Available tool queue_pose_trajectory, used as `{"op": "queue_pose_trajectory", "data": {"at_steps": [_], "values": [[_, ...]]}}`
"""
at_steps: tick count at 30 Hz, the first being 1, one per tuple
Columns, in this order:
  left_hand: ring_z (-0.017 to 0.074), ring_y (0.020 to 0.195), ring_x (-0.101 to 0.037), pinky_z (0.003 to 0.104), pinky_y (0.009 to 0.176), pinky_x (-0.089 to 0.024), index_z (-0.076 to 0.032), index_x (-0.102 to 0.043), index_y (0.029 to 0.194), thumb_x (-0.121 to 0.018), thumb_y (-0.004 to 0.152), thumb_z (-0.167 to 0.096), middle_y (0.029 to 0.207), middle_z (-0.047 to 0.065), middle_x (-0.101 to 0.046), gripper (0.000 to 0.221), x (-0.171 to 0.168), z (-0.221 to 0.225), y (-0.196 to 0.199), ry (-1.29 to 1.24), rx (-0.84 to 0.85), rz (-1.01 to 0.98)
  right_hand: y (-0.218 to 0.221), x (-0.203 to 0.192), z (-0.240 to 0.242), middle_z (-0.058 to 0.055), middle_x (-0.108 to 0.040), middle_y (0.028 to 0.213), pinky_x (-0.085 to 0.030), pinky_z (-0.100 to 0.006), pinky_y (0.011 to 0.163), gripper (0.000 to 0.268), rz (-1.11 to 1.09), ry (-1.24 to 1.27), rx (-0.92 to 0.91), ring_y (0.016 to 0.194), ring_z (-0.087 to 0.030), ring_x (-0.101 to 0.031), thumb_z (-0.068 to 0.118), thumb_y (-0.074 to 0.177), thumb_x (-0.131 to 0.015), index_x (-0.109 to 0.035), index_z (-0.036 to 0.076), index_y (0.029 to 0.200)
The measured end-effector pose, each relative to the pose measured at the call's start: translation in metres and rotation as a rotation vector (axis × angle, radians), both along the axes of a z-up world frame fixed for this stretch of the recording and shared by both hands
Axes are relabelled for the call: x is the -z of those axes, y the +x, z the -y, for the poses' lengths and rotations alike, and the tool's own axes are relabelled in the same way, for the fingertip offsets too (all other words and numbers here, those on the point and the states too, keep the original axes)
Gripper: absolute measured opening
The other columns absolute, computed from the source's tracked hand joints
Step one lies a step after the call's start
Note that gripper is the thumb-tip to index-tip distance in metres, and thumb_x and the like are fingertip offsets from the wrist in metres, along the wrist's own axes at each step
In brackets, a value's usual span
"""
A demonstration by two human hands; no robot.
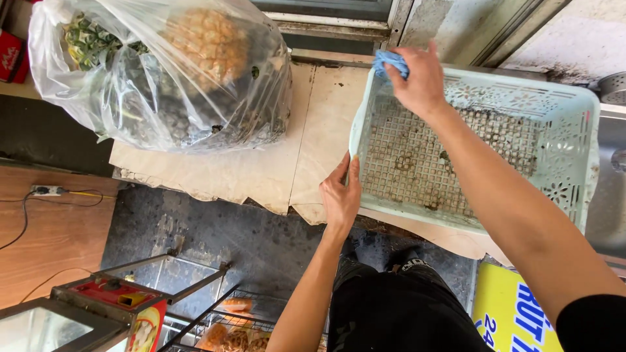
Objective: Washing a plastic basket in a sink using water and a cleaning cloth.
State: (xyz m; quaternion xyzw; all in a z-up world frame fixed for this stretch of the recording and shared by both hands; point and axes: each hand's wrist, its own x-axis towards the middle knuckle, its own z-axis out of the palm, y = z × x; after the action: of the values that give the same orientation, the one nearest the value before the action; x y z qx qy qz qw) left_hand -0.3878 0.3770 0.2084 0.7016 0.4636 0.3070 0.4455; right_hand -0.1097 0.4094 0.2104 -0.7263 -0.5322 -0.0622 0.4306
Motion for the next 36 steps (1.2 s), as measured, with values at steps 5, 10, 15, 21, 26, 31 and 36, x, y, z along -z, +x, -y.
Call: {"op": "queue_pose_trajectory", "data": {"at_steps": [5, 10, 15, 21, 26, 31, 36], "values": [[0.0070, 0.047, -0.044, 0.034, 0.042, -0.033, -0.001, -0.066, 0.135, -0.057, 0.100, -0.044, 0.054, 0.001, -0.057, 0.056, 0.003, -0.009, 0.010, -0.195, -0.018, 0.100, -0.062, 0.004, 0.003, -0.016, -0.064, 0.138, -0.057, -0.048, 0.103, 0.031, 0.135, -0.092, -0.211, 0.118, -0.033, -0.067, 0.009, 0.095, -0.069, -0.070, 0.007, 0.126], [0.0091, 0.050, -0.047, 0.035, 0.046, -0.040, -0.001, -0.069, 0.133, -0.036, 0.106, -0.054, 0.055, 0.003, -0.053, 0.068, 0.033, -0.008, 0.022, -0.211, -0.101, 0.191, -0.103, 0.002, 0.061, -0.008, -0.047, 0.159, -0.061, -0.034, 0.081, 0.037, -0.029, -0.344, -0.551, 0.116, -0.033, -0.069, 0.005, 0.100, -0.059, -0.063, 0.005, 0.137], [0.0112, 0.067, -0.057, 0.032, 0.068, -0.050, 0.002, -0.068, 0.132, -0.025, 0.109, -0.057, 0.069, 0.004, -0.060, 0.076, 0.058, -0.003, 0.036, -0.398, -0.143, 0.436, -0.108, -0.031, 0.105, -0.007, -0.056, 0.155, -0.061, -0.029, 0.073, 0.038, 0.038, -0.384, -0.706, 0.105, -0.029, -0.074, 0.004, 0.093, -0.061, -0.063, 0.001, 0.131], [0.0150, 0.071, -0.051, 0.033, 0.065, -0.045, 0.010, -0.078, 0.114, -0.055, 0.105, -0.048, 0.078, 0.008, -0.065, 0.063, 0.017, -0.046, 0.054, -0.372, -0.031, 0.359, -0.099, -0.049, 0.109, -0.015, -0.075, 0.110, -0.059, -0.031, 0.068, 0.036, -0.575, -0.313, -0.182, 0.079, -0.020, -0.071, 0.019, 0.093, -0.074, -0.066, 0.002, 0.124], [0.0111, 0.077, -0.064, 0.027, 0.066, -0.053, 0.007, -0.069, 0.122, -0.079, 0.088, -0.009, 0.095, 0.008, -0.074, 0.039, 0.061, -0.082, 0.087, -0.383, 0.311, 0.580, -0.168, -0.024, 0.128, -0.015, -0.064, 0.121, -0.058, -0.041, 0.088, 0.027, -0.290, -0.033, -0.119, 0.105, -0.029, -0.066, 0.015, 0.095, -0.075, -0.066, 0.007, 0.119], [0.0087, 0.078, -0.066, 0.024, 0.068, -0.056, 0.004, -0.066, 0.130, -0.067, 0.084, 0.006, 0.096, 0.005, -0.074, 0.046, 0.063, -0.073, 0.099, -0.356, 0.230, 0.557, -0.167, -0.005, 0.198, -0.015, -0.066, 0.120, -0.048, -0.051, 0.088, 0.042, 0.047, -0.211, 0.028, 0.102, -0.038, -0.064, 0.014, 0.081, -0.079, -0.064, 0.010, 0.120], [0.0085, 0.078, -0.066, 0.024, 0.069, -0.056, 0.003, -0.066, 0.132, -0.064, 0.083, 0.008, 0.099, 0.005, -0.075, 0.049, 0.050, -0.073, 0.092, -0.363, 0.158, 0.490, -0.055, 0.041, 0.328, -0.017, -0.065, 0.120, -0.033, -0.064, 0.120, 0.043, 0.345, -0.198, 0.186, 0.106, -0.032, -0.062, 0.015, 0.088, -0.079, -0.060, 0.000, 0.124]]}}
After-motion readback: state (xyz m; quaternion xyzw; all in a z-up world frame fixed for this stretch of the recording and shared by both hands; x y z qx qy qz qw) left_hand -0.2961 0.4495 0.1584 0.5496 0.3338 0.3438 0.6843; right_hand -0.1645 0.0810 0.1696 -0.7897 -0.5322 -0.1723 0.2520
